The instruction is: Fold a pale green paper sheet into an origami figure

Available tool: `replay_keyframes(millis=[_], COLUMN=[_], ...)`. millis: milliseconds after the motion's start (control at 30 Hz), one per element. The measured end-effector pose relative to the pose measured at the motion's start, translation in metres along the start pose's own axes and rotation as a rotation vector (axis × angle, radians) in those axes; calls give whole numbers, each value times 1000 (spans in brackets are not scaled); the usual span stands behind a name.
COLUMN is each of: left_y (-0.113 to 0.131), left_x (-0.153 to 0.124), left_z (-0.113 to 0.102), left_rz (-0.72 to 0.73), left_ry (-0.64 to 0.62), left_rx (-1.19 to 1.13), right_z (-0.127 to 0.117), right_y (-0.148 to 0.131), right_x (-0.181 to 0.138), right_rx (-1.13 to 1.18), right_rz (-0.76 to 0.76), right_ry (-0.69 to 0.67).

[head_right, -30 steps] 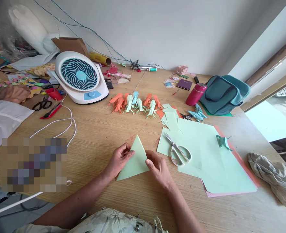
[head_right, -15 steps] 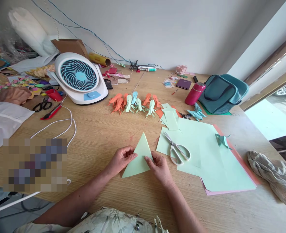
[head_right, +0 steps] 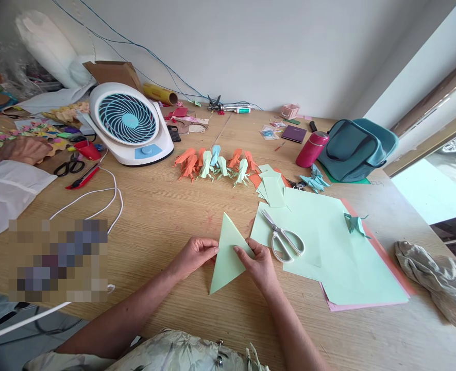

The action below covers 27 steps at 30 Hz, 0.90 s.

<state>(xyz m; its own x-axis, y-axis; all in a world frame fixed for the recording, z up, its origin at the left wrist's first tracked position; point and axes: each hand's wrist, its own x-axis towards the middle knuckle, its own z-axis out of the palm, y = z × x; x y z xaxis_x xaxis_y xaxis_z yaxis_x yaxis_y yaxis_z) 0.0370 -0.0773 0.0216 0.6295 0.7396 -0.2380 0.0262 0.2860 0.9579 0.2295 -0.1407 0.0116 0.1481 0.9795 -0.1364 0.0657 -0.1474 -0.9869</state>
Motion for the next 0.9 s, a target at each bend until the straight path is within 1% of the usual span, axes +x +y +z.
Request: replay_keyframes(millis=[167, 367, 467, 600, 700, 800, 900], left_y=[0, 2, 2, 3, 4, 4, 2], left_x=[1, 0, 1, 1, 0, -1, 0], left_z=[1, 4, 6, 7, 7, 6, 4], left_rz=[-17, -35, -51, -106, -125, -136, -76], left_ry=[48, 117, 149, 163, 174, 180, 183], left_rx=[-8, -25, -52, -153, -199, -210, -219], right_z=[2, 6, 8, 7, 5, 3, 1], right_y=[2, 1, -1, -4, -5, -4, -4], right_x=[1, -2, -3, -2, -1, -1, 0], right_rx=[-30, -113, -154, -203, -206, -172, -157], right_rz=[-35, -125, -200, -343, -428, -479, -497], right_ry=[-11, -19, -36, -60, -105, -170, -230])
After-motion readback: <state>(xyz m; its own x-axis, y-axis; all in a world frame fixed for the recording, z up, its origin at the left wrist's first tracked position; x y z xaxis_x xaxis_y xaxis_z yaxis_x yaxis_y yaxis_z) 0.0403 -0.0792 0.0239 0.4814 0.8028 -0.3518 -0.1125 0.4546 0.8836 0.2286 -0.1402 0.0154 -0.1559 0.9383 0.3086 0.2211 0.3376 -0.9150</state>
